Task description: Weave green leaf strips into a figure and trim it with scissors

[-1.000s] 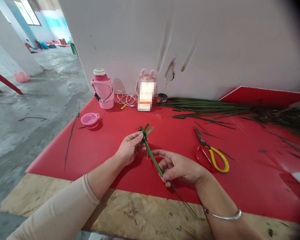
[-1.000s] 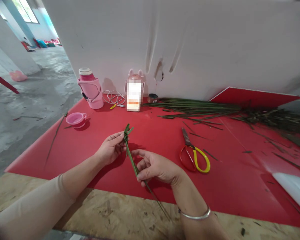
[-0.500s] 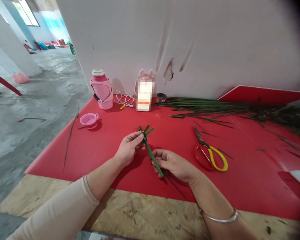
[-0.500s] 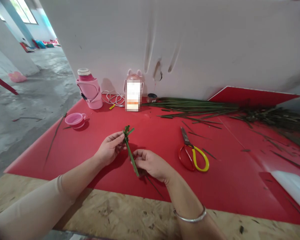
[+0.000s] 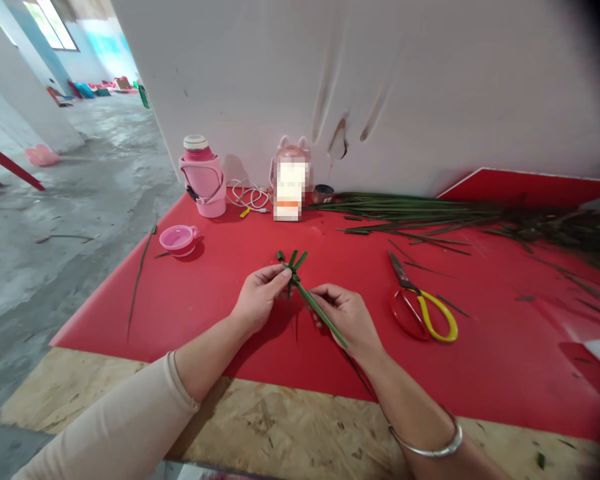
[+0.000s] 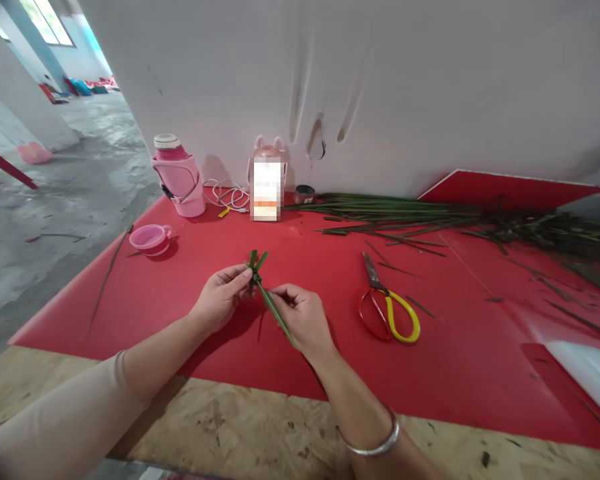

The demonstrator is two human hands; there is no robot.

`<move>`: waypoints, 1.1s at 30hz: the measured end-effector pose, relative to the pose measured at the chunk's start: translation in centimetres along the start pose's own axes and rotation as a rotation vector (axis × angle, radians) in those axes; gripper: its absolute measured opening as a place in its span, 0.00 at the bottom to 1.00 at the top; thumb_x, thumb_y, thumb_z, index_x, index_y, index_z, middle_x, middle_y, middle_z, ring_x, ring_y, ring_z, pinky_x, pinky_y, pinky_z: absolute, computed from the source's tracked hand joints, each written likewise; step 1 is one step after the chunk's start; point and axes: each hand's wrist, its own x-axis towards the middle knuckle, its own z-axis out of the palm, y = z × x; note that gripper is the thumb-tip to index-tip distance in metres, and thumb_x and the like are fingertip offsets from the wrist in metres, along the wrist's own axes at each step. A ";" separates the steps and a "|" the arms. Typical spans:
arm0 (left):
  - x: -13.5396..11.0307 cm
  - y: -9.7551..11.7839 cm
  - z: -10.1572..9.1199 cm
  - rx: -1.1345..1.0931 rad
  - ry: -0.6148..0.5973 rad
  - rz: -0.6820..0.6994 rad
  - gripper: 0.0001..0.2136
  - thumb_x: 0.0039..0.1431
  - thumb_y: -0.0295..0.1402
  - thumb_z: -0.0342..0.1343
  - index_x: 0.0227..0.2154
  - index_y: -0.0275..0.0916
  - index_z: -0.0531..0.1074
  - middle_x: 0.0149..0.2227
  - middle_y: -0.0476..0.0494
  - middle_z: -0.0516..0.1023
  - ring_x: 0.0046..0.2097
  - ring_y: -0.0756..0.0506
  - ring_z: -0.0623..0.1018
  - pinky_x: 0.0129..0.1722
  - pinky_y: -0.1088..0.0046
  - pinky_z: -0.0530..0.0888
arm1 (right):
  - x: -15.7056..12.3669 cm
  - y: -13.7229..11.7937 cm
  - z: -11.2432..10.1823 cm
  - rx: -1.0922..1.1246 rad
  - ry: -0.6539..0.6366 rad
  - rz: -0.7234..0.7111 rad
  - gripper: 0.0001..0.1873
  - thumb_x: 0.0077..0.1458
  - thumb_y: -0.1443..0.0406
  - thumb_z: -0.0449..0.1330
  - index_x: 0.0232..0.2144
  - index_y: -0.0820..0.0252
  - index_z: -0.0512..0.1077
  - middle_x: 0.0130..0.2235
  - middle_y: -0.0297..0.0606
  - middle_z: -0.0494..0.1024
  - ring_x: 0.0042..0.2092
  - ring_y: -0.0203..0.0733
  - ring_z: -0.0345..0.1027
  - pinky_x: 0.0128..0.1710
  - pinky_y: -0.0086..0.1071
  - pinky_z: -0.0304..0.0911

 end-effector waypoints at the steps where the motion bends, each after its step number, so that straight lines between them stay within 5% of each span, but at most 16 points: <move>1: -0.1 0.0 0.0 0.002 -0.017 0.002 0.11 0.42 0.37 0.65 0.27 0.35 0.76 0.25 0.49 0.75 0.24 0.55 0.70 0.25 0.81 0.67 | -0.1 -0.1 0.0 -0.035 0.010 -0.032 0.16 0.44 0.52 0.62 0.24 0.60 0.71 0.20 0.31 0.68 0.21 0.32 0.58 0.20 0.27 0.54; 7: -0.4 0.3 0.2 0.026 -0.080 -0.019 0.10 0.44 0.36 0.64 0.26 0.34 0.75 0.24 0.49 0.74 0.24 0.56 0.69 0.24 0.81 0.65 | -0.1 -0.5 -0.2 -0.013 -0.033 -0.128 0.13 0.43 0.55 0.63 0.25 0.59 0.73 0.26 0.35 0.73 0.29 0.37 0.64 0.29 0.29 0.60; 20: -1.1 0.3 0.6 0.048 -0.192 -0.054 0.09 0.46 0.36 0.63 0.24 0.34 0.74 0.22 0.49 0.72 0.24 0.54 0.69 0.26 0.79 0.66 | -0.3 -0.2 0.2 0.011 -0.028 -0.109 0.10 0.43 0.59 0.63 0.20 0.60 0.71 0.21 0.31 0.69 0.25 0.33 0.60 0.25 0.27 0.56; 26: -1.4 0.6 1.0 0.174 -0.165 0.003 0.08 0.46 0.35 0.63 0.23 0.35 0.75 0.21 0.50 0.72 0.23 0.56 0.67 0.26 0.80 0.65 | 0.4 -0.1 -1.4 0.200 -0.119 0.019 0.10 0.46 0.59 0.61 0.29 0.60 0.73 0.27 0.33 0.74 0.28 0.33 0.65 0.28 0.26 0.60; 33: -1.2 0.4 0.7 0.112 -0.129 -0.053 0.10 0.46 0.36 0.62 0.29 0.35 0.77 0.25 0.46 0.75 0.27 0.52 0.71 0.29 0.77 0.68 | 0.2 -0.1 -1.0 0.162 -0.142 0.093 0.16 0.40 0.56 0.66 0.25 0.62 0.71 0.18 0.28 0.68 0.19 0.28 0.58 0.19 0.24 0.54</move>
